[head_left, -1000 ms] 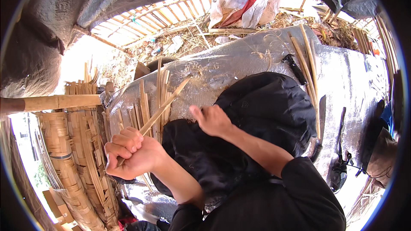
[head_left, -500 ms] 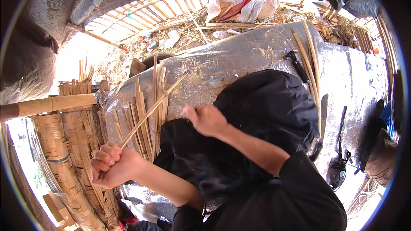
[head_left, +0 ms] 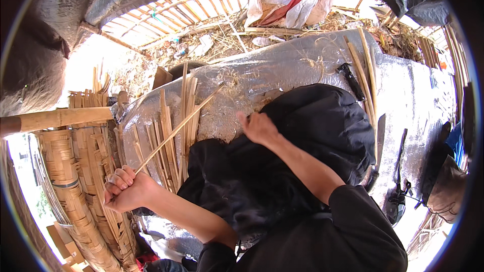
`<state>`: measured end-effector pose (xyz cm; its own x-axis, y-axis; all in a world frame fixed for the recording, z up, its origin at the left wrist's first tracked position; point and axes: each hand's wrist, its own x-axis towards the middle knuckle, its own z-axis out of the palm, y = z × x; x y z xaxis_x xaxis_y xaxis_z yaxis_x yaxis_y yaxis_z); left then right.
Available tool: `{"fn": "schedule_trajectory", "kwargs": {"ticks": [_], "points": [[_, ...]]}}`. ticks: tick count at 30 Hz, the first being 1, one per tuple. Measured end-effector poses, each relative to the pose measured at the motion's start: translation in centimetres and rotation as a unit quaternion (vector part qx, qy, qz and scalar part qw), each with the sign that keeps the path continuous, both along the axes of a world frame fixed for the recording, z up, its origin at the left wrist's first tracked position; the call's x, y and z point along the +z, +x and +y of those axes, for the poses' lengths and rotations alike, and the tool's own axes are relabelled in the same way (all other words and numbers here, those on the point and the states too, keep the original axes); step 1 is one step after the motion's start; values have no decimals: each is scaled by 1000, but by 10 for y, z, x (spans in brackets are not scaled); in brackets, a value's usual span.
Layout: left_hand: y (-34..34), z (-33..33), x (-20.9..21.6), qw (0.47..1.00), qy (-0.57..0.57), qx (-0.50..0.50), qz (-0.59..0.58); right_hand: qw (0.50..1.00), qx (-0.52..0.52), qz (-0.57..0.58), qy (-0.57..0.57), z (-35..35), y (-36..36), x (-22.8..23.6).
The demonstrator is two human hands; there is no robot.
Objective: The person uses a machete to shave and smooth several thin bamboo strips while sitting on a ground-level workspace.
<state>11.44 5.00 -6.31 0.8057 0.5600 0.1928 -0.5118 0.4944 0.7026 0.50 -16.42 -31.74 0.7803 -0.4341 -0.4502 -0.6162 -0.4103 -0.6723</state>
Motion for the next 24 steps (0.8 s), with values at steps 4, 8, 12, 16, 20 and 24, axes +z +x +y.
{"fn": "schedule_trajectory", "kwargs": {"ticks": [4, 8, 12, 16, 20, 24], "points": [[-3, 6, -4, 1000, -1, -6, -14, 999, 40, 15, 6, -22, 0, 23], [1, 12, -4, 1000, -1, -6, -3, 999, 42, -16, 4, 8, -21, 37], [-9, 10, -1, 991, 36, -117, -46, 993, -19, 73, 89, -35, -16, 10], [-40, -45, 32, 989, 2, -142, -42, 997, 74, -6, -11, -37, -27, 40], [-36, -10, 5, 926, 29, -310, -215, 979, 95, -182, -12, -10, -46, 106], [-57, -41, 13, 877, 147, -352, -292, 964, 85, -227, 111, 12, -53, 163]]}}
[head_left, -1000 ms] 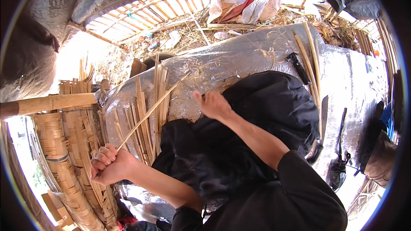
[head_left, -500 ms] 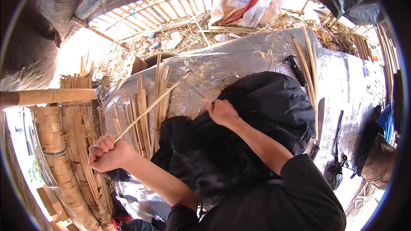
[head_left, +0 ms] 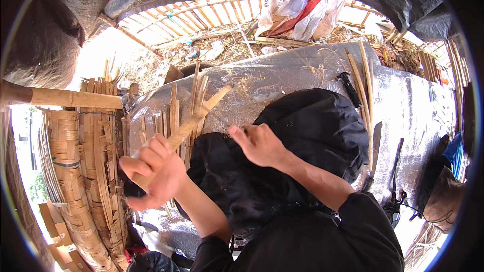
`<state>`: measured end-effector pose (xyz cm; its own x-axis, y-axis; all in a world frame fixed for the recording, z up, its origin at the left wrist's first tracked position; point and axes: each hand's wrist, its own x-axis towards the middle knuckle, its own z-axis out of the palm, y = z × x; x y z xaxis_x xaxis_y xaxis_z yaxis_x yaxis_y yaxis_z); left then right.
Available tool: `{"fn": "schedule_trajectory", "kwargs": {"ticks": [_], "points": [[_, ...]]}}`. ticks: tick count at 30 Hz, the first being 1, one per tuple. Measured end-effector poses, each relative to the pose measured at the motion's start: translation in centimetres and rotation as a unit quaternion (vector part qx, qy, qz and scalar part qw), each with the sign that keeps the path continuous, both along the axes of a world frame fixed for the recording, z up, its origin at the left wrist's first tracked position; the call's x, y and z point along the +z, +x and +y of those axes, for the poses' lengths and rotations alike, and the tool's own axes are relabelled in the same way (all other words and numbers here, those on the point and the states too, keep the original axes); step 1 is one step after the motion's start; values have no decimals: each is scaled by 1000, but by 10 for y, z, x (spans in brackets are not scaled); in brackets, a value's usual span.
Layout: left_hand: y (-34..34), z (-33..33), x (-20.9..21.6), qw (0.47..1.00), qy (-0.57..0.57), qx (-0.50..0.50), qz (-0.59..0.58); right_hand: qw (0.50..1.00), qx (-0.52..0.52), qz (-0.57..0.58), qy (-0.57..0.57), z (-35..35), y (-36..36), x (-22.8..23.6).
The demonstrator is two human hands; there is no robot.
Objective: The person uses a machete to shave and smooth several thin bamboo strips while sitting on a ground-level workspace.
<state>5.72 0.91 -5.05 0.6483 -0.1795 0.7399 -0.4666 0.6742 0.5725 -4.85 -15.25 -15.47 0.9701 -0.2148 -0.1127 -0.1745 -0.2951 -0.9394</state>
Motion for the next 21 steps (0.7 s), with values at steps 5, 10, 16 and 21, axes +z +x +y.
{"fn": "schedule_trajectory", "kwargs": {"ticks": [5, 10, 16, 21], "points": [[-16, -11, 4, 990, 124, -63, -38, 997, 33, -48, 50, 12, -6, 31], [-18, -9, -2, 986, 127, -95, -51, 994, -10, -83, -73, 4, 3, -9], [-12, -18, -7, 982, 136, -111, -72, 996, 0, -6, -86, -14, -1, -18], [-7, -27, -7, 977, 140, -141, -82, 999, 35, 16, -20, -21, -7, 18]]}}
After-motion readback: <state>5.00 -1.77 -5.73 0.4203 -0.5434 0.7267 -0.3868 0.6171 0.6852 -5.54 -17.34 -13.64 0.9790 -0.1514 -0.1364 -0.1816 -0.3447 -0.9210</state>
